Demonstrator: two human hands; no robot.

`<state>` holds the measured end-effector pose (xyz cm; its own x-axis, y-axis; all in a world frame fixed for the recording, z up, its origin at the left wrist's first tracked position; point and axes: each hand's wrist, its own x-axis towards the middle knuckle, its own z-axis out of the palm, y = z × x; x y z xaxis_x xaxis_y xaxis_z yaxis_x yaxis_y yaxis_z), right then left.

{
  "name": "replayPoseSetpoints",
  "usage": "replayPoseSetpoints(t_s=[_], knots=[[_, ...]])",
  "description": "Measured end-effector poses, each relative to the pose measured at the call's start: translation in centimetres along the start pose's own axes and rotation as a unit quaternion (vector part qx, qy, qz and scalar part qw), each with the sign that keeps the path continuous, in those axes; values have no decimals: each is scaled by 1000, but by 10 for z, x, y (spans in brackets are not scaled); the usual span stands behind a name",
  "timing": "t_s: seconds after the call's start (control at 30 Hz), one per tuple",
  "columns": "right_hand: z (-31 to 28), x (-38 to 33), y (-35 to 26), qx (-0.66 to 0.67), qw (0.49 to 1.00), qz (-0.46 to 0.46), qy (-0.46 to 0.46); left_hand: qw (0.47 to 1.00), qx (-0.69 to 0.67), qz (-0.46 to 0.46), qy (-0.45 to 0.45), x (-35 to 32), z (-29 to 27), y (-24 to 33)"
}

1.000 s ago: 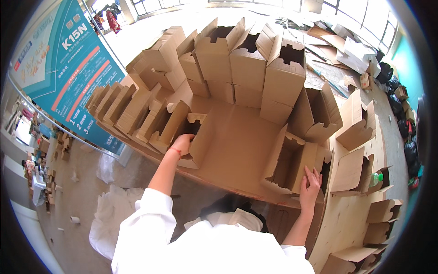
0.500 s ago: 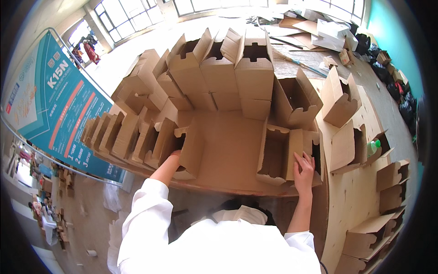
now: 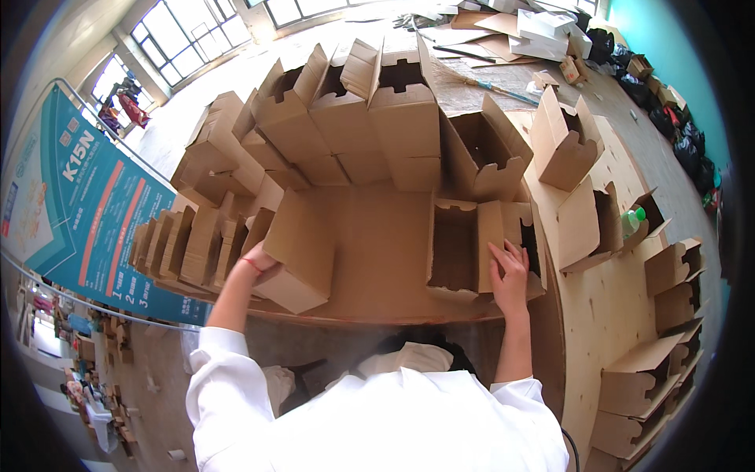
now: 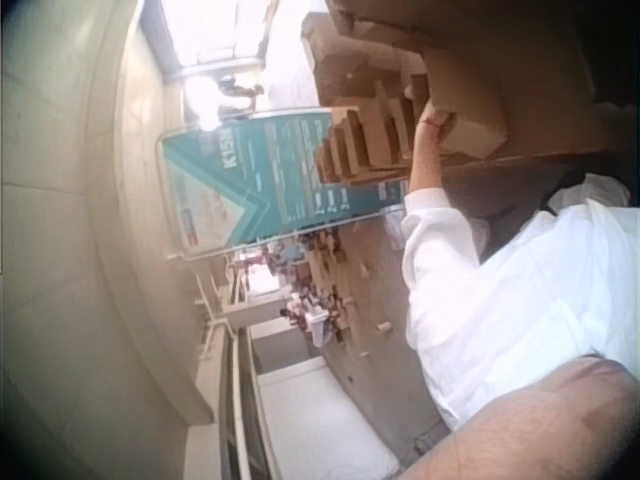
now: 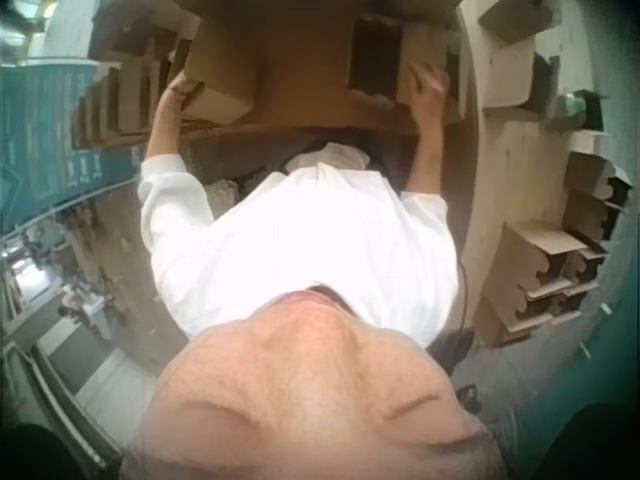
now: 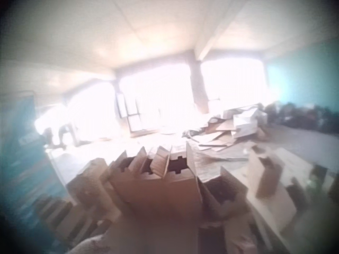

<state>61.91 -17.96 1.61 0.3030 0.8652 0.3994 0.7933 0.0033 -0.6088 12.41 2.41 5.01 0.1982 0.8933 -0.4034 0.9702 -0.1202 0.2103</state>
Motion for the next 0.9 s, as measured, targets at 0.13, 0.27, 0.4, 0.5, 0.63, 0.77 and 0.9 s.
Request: replayPoseSetpoints(t_s=[0.13, 0.27, 0.4, 0.5, 0.63, 0.77, 0.9], knots=[[1, 3, -3, 6, 1000, 2, -1, 979, 26, 9, -201, 6, 1, -50], [2, 1, 0, 8, 1000, -3, 11, 945, 109, 75, -300, 23, 32, -53], [1, 3, -5, 11, 1000, -3, 5, 865, 254, 238, -360, 48, 83, -37], [2, 1, -2, 12, 1000, -4, 12, 893, 270, 194, -305, 29, 99, -13], [2, 1, 2, 16, 1000, -1, 17, 981, 165, 9, -103, -28, 28, 59], [2, 1, 0, 11, 1000, -2, 13, 999, 48, 8, -25, -58, -42, 83], [4, 0, 2, 1, 1000, -10, 15, 985, -171, 20, 26, -68, -76, 75]])
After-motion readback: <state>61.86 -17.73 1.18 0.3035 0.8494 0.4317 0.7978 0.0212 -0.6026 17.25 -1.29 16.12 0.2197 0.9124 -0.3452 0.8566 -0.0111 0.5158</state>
